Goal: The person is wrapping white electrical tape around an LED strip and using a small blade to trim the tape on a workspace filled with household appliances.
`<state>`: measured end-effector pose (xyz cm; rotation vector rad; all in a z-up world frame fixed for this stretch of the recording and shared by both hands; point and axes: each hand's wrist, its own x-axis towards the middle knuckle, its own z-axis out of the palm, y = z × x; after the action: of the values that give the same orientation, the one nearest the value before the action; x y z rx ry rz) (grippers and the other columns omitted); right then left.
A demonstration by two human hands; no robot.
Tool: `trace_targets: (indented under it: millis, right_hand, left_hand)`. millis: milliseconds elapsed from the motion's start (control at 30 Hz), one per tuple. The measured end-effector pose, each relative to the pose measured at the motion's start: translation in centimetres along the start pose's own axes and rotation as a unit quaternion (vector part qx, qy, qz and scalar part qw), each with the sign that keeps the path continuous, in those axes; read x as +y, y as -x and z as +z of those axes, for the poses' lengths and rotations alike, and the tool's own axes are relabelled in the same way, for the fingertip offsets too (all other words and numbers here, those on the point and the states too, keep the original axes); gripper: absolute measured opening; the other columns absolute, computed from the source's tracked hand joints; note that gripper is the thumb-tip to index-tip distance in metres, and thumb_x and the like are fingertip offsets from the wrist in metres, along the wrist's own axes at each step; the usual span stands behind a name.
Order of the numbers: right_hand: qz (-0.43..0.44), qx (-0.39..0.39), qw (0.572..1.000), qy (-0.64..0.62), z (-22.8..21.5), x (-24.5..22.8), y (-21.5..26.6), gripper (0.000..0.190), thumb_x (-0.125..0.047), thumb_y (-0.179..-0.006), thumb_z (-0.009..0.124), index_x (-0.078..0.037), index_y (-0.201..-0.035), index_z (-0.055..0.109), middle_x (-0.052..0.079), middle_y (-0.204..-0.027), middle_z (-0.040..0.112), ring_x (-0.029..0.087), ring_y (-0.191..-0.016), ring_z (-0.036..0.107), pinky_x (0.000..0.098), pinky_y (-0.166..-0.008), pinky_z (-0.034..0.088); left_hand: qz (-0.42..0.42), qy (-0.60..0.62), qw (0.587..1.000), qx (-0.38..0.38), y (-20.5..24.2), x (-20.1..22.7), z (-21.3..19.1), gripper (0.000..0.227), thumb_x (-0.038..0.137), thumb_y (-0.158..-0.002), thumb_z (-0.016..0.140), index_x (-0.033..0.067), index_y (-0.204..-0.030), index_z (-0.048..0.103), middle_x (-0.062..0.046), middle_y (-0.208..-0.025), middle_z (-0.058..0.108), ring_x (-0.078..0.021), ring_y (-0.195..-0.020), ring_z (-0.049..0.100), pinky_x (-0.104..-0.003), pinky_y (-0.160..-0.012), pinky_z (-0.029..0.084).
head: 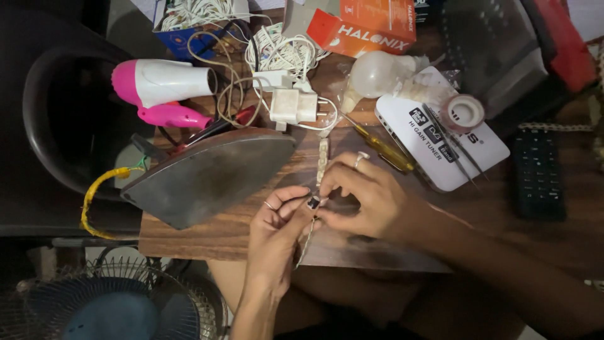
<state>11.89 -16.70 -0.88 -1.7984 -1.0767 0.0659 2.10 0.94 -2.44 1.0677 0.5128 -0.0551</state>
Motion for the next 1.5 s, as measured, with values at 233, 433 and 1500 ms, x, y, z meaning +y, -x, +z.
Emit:
trace_targets:
  millis: [233,433,1500]
  right_hand:
    - [-0.033,0.02,0.995,0.096,-0.8,-0.5,0.2,0.024,-0.006,-0.082,0.077,-0.004,-0.103,0.065,0.008,-0.091,0.065,0.025,-0.08,0.065,0.0341,-0.07,0.054]
    - [-0.146,0.043,0.959,0.238,-1.4,-0.6,-0.1,0.025,-0.004,-0.088,0.074,0.002,-0.11,0.063,0.011,-0.101,0.065,0.027,-0.087,0.065,0.0393,-0.077,0.055]
    - [0.086,-0.084,0.987,0.106,-1.9,-0.7,-1.1,0.028,-0.014,-0.082,0.078,-0.016,-0.11,0.076,0.007,-0.108,0.07,0.02,-0.098,0.07,0.0318,-0.078,0.059]
  left_hand:
    - [0.088,-0.047,0.995,-0.031,-1.2,-0.3,0.4,0.018,-0.006,-0.092,0.068,-0.0052,-0.11,0.069,-0.012,-0.101,0.078,-0.0119,-0.089,0.071,-0.024,-0.081,0.056]
    - [0.121,-0.049,0.99,-0.051,-1.4,-0.6,0.9,0.02,-0.01,-0.092,0.068,-0.0049,-0.111,0.068,-0.011,-0.103,0.077,-0.0122,-0.093,0.071,-0.024,-0.083,0.057]
    - [0.226,-0.367,0.9,0.06,0.2,2.0,0.5,0.026,0.0,-0.083,0.076,0.0088,-0.108,0.073,-0.008,-0.091,0.073,-0.0142,-0.076,0.073,-0.027,-0.067,0.059]
